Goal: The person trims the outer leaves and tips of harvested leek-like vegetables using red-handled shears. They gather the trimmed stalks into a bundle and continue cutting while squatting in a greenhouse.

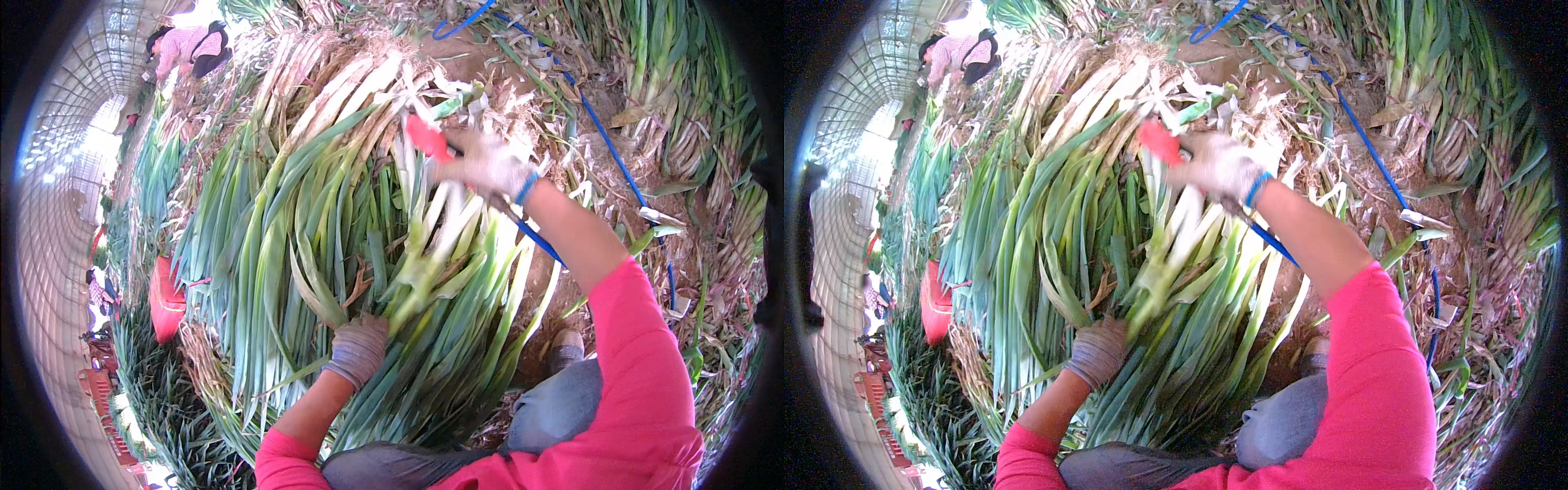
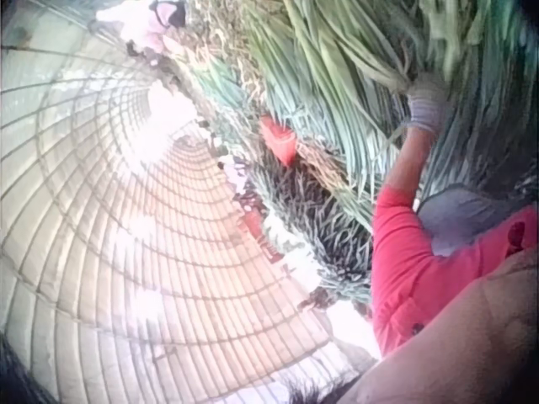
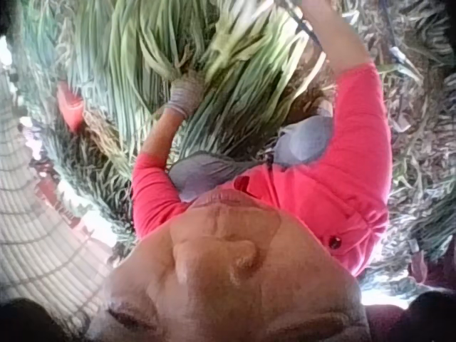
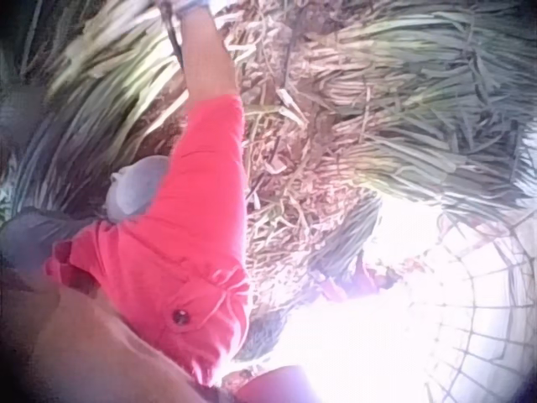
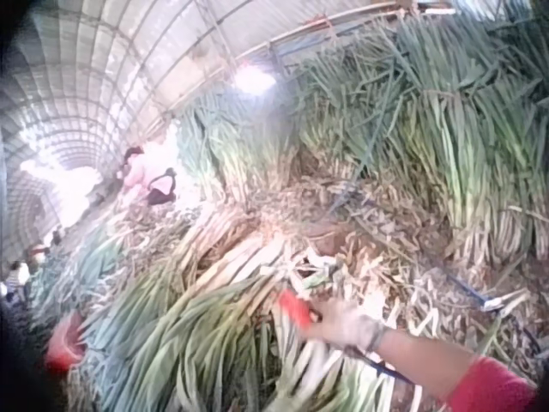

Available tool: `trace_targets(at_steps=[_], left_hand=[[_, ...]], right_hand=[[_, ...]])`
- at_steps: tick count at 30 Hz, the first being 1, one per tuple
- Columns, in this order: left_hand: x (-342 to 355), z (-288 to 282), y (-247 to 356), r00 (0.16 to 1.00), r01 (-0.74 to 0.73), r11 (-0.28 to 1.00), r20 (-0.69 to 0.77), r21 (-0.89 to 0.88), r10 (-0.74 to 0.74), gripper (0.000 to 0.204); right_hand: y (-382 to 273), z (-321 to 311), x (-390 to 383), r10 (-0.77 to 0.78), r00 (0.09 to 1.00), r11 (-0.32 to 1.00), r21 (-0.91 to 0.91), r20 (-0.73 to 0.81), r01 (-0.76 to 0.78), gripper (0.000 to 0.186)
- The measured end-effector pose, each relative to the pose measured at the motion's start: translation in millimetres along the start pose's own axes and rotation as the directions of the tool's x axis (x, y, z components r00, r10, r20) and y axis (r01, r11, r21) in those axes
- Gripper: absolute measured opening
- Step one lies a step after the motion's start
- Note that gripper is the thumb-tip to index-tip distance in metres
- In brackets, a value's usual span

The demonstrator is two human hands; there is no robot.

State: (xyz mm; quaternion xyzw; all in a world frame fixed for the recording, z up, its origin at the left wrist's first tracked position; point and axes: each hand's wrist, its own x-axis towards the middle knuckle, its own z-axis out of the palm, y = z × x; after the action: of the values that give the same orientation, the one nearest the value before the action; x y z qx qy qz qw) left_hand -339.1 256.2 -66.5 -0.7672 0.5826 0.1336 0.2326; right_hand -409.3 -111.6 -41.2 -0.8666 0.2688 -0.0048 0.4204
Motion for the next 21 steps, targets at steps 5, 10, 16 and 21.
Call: trace_targets(at_steps=[5, 10, 16, 21], left_hand=[[6.2, -31.4, 4.9, 0.978, -0.130, 0.984, 0.148, -0.120, 0.147, 0.029], [44.9, -96.7, -41.1, 0.977, -0.004, 0.918, 0.194, -0.397, 0.088, 0.042], [143.1, -85.1, -124.8, 0.789, 0.339, 0.913, -0.459, -0.226, -0.407, 0.051], [177.2, -86.0, -134.0, 0.819, 0.491, 0.828, -0.180, -0.270, -0.545, 0.065]], right_hand=[[-33.9, 51.0, -67.2, -0.236, 0.904, 0.921, -0.213, 0.357, 0.325, 0.091], [-36.8, 34.0, -39.4, -0.072, 0.946, 0.988, -0.107, 0.315, 0.111, 0.069], [-8.1, 10.6, 34.0, -0.049, 0.999, 0.989, -0.143, -0.002, 0.048, 0.066], [7.1, 2.5, 37.1, 0.020, 1.000, 0.997, 0.072, 0.000, -0.020, 0.080]])
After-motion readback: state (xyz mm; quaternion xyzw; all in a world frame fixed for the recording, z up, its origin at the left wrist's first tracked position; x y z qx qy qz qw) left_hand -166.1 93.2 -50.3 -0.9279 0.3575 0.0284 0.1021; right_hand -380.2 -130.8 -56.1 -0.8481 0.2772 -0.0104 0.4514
